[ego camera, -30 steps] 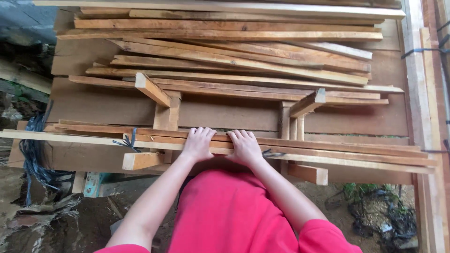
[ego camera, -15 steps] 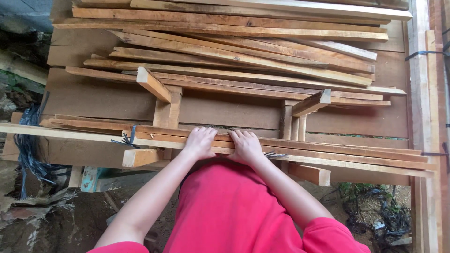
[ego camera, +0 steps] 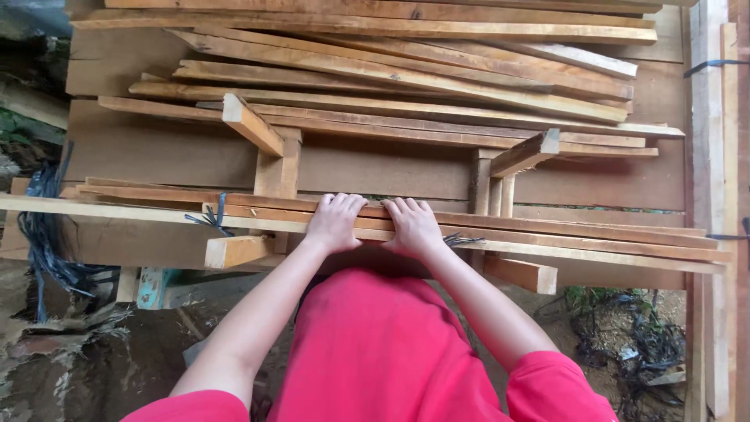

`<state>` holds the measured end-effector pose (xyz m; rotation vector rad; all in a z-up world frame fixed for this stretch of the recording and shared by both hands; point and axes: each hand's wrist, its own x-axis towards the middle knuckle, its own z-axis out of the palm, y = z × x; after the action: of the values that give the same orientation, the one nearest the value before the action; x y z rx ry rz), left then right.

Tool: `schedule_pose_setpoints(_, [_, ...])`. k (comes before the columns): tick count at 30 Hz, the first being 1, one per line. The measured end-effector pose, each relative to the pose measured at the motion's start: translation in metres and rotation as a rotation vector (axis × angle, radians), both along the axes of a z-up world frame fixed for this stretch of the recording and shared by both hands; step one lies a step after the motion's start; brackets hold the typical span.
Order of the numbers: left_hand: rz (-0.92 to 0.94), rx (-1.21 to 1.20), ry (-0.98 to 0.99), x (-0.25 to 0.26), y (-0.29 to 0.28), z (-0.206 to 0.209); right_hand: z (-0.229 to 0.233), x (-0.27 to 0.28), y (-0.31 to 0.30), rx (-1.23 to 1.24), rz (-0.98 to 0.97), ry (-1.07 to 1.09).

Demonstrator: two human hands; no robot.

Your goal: Tying bundles of thin wood planks using flexible black ties.

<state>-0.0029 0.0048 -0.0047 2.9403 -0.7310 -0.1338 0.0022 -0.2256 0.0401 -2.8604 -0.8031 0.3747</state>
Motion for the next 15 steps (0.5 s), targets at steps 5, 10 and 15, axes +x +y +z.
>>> schedule_pose_setpoints(5, [0.003, 0.022, 0.005, 0.003, -0.001, -0.004, -0.003, 0.001, -0.001, 0.017, -0.010, -0.008])
schedule_pose_setpoints(10, [0.016, 0.004, 0.065, 0.006, -0.001, -0.002, 0.020, 0.006, 0.002, -0.018, -0.008, 0.012])
schedule_pose_setpoints(15, [-0.008, 0.016, 0.069, 0.005, -0.002, 0.005, 0.037, -0.001, -0.024, 0.349, -0.052, -0.180])
